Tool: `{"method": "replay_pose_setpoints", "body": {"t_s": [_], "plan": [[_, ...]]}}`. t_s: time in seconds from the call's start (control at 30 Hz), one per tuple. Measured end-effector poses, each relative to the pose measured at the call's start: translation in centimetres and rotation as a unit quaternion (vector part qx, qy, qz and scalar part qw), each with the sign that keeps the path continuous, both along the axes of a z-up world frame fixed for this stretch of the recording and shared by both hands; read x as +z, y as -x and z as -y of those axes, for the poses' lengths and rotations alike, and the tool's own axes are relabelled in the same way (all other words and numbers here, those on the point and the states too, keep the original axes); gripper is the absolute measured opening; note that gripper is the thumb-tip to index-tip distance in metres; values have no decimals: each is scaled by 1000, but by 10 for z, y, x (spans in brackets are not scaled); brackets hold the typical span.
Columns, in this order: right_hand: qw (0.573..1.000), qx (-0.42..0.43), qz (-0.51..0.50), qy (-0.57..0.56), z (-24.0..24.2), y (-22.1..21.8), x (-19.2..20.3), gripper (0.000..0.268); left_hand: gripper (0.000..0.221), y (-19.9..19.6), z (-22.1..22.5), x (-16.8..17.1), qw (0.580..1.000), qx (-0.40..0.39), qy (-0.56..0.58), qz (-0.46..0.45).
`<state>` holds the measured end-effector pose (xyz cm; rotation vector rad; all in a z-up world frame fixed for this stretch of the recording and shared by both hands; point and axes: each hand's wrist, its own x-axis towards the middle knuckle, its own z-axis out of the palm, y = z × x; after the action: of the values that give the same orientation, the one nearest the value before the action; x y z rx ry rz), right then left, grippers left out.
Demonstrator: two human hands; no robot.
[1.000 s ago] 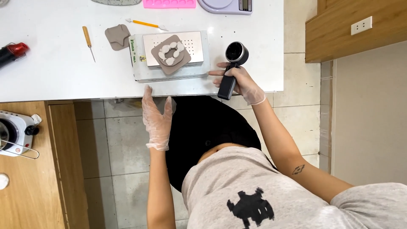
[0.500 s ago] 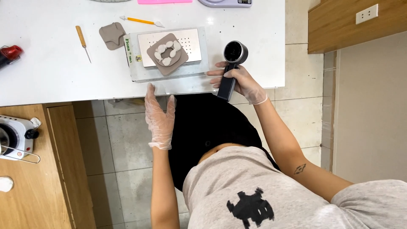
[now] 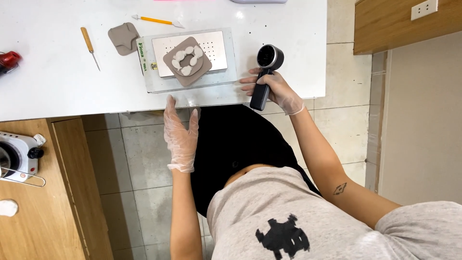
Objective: Melting wax and preparing silicone molds for candle making.
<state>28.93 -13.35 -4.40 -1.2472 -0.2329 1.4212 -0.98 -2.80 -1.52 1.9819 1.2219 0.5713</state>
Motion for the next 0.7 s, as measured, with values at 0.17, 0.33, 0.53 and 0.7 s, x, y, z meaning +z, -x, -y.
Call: {"method": "replay_pose_setpoints", "body": {"t_s": [0.17, 0.33, 0.53, 0.7], "plan": [[997, 0, 11, 75, -3, -14, -34, 44, 72, -1, -2, 2, 1000, -4, -3, -21], [994, -4, 27, 104, -8, -22, -35, 40, 72, -4, -3, 5, 1000, -10, 3, -8], [992, -28, 47, 118, -7, -31, -42, 34, 73, -7, -4, 12, 1000, -16, 6, -6], [949, 23, 232, 212, -10, -39, -53, 36, 72, -9, -8, 8, 1000, -5, -8, -8]]}}
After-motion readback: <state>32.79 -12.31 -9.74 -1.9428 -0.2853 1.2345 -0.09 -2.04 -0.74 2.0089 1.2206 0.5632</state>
